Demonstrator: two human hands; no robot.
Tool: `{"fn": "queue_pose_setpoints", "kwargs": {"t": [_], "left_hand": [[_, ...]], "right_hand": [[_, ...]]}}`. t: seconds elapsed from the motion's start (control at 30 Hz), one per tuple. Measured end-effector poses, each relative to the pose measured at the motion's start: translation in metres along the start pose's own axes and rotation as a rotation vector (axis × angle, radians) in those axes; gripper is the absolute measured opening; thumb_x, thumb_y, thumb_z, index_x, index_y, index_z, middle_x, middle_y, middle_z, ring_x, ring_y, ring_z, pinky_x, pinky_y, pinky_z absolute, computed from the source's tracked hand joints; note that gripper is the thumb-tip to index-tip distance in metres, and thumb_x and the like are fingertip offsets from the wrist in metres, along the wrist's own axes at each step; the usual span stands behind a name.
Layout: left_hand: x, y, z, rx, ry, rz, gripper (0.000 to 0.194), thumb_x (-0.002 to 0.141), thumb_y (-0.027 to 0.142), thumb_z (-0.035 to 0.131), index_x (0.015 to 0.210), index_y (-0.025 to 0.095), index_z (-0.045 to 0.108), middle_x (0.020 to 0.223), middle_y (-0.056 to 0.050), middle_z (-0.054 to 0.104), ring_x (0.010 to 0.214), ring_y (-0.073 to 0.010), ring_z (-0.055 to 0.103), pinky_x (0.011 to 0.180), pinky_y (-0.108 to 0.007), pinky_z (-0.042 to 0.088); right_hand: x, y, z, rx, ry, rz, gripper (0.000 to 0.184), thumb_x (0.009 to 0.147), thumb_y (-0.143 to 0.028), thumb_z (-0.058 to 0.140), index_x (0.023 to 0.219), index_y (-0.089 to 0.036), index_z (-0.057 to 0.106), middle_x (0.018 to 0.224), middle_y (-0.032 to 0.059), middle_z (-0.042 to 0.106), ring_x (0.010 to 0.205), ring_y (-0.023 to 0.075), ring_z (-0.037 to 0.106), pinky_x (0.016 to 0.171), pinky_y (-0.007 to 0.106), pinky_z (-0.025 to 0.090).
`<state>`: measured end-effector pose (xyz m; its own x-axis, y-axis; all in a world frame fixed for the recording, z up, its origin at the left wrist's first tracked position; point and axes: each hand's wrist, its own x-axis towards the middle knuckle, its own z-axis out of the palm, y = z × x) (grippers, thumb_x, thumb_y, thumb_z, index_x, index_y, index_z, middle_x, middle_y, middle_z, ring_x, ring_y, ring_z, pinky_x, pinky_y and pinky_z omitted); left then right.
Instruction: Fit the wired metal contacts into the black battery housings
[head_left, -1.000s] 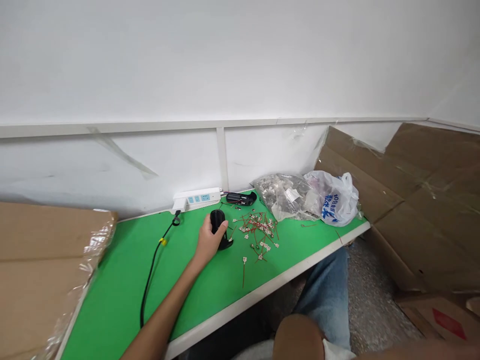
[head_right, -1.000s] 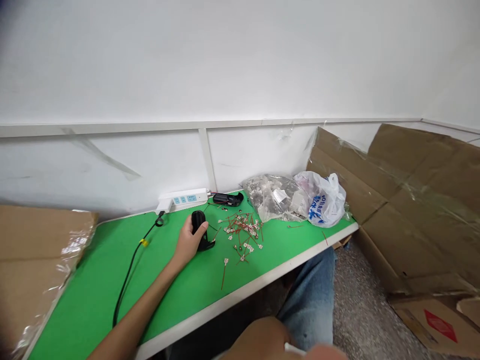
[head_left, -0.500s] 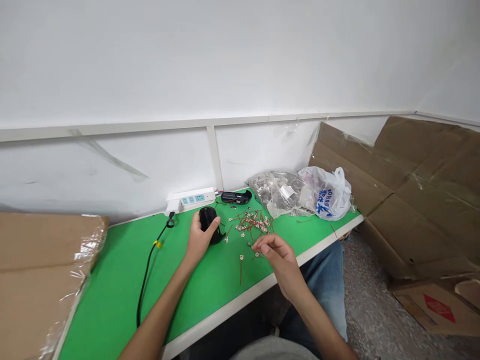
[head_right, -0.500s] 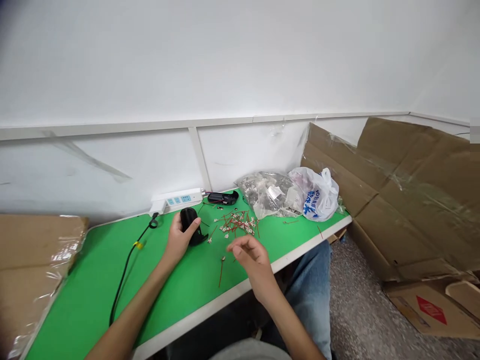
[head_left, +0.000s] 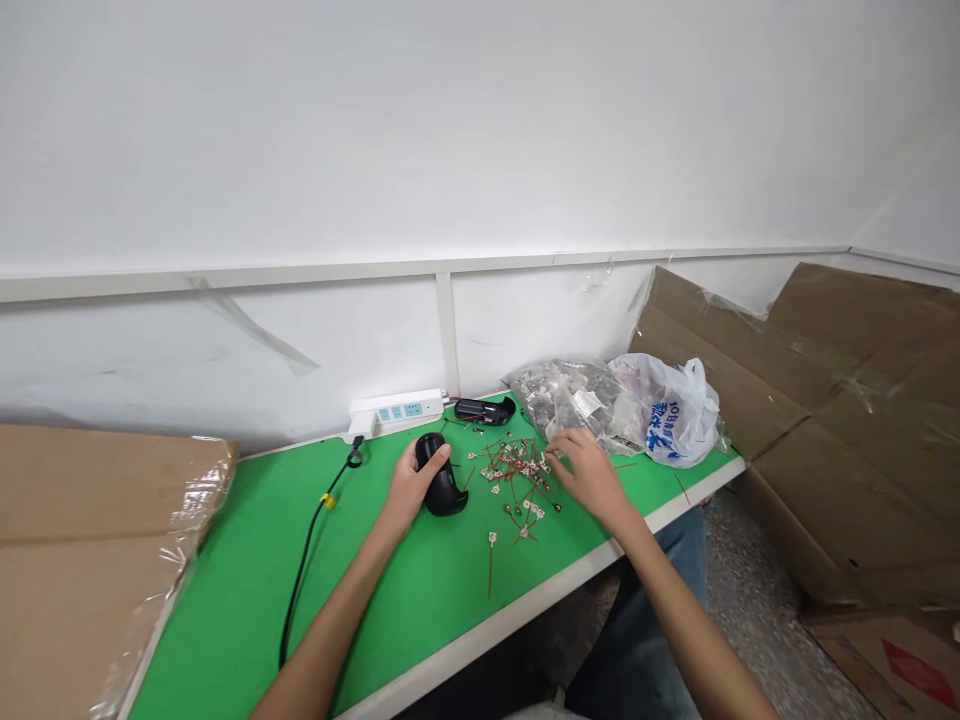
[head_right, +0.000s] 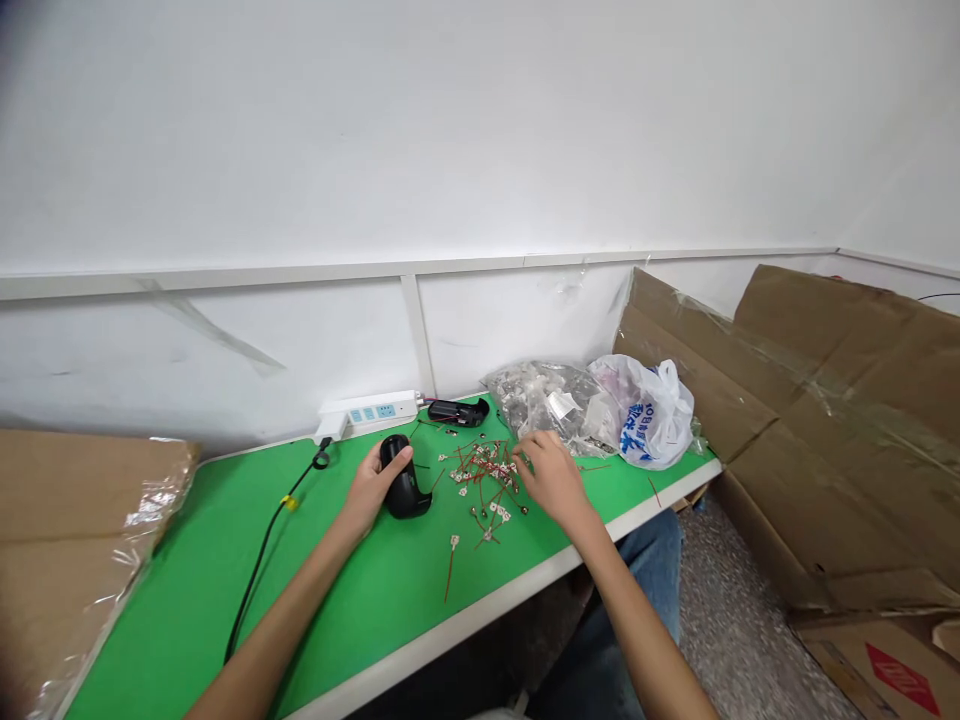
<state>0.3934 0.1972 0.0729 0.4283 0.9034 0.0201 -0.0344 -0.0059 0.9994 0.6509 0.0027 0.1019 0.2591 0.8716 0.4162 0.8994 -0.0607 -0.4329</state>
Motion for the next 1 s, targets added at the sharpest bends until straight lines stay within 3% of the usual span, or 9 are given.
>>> {"fn": "queue_pose_setpoints", "kwargs": {"t": [0.1,0.2,0.6,0.83,1.0], "left_hand": [[0.001,-0.001,-0.001,0.003,-0.004,-0.015,0.065,0.071,0.064,0.083,0.112,0.017,0.065,0.087,0.0,0.064,0.075,-0.017,0.059,0.07,-0.027,0.049],[0.002,-0.001,0.0,0.002,-0.01,-0.021,0.063,0.071,0.064,0.083,0.108,0.017,0.065,0.085,0.0,0.063,0.074,-0.0175,0.059,0.069,-0.027,0.049],[0.001,-0.001,-0.003,0.005,-0.045,-0.027,0.061,0.072,0.064,0.082,0.106,0.016,0.065,0.084,-0.001,0.063,0.073,-0.0175,0.059,0.069,-0.028,0.05],[0.002,-0.008,0.0,0.023,-0.045,-0.03,0.058,0.076,0.065,0.079,0.103,0.017,0.064,0.083,0.0,0.062,0.073,-0.0166,0.058,0.07,-0.027,0.05],[-0.001,-0.013,0.002,0.004,-0.071,-0.021,0.055,0.075,0.06,0.082,0.104,0.017,0.066,0.086,-0.001,0.066,0.078,-0.0189,0.062,0.075,-0.029,0.051]], "right_hand": [[0.022,0.01,0.003,-0.169,-0.15,-0.072,0.014,0.091,-0.02,0.067,0.099,-0.024,0.077,0.141,0.0122,0.062,0.137,0.0345,0.046,0.11,0.052,0.045],[0.031,0.017,0.006,-0.218,-0.248,-0.091,0.012,0.091,-0.021,0.067,0.094,-0.023,0.078,0.147,0.0115,0.058,0.142,0.0343,0.041,0.113,0.052,0.042],[0.008,0.023,0.019,-0.275,-0.204,-0.034,0.019,0.095,-0.019,0.057,0.09,-0.021,0.076,0.152,0.0123,0.055,0.142,0.0349,0.04,0.114,0.054,0.04],[0.001,0.009,0.024,-0.284,-0.232,0.135,0.025,0.1,-0.036,0.055,0.099,-0.021,0.075,0.159,0.0108,0.048,0.146,0.0357,0.035,0.116,0.052,0.038],[0.004,0.002,0.03,-0.357,-0.261,0.211,0.026,0.1,-0.038,0.054,0.105,-0.021,0.073,0.158,0.0113,0.049,0.146,0.0355,0.035,0.116,0.05,0.037]]}}
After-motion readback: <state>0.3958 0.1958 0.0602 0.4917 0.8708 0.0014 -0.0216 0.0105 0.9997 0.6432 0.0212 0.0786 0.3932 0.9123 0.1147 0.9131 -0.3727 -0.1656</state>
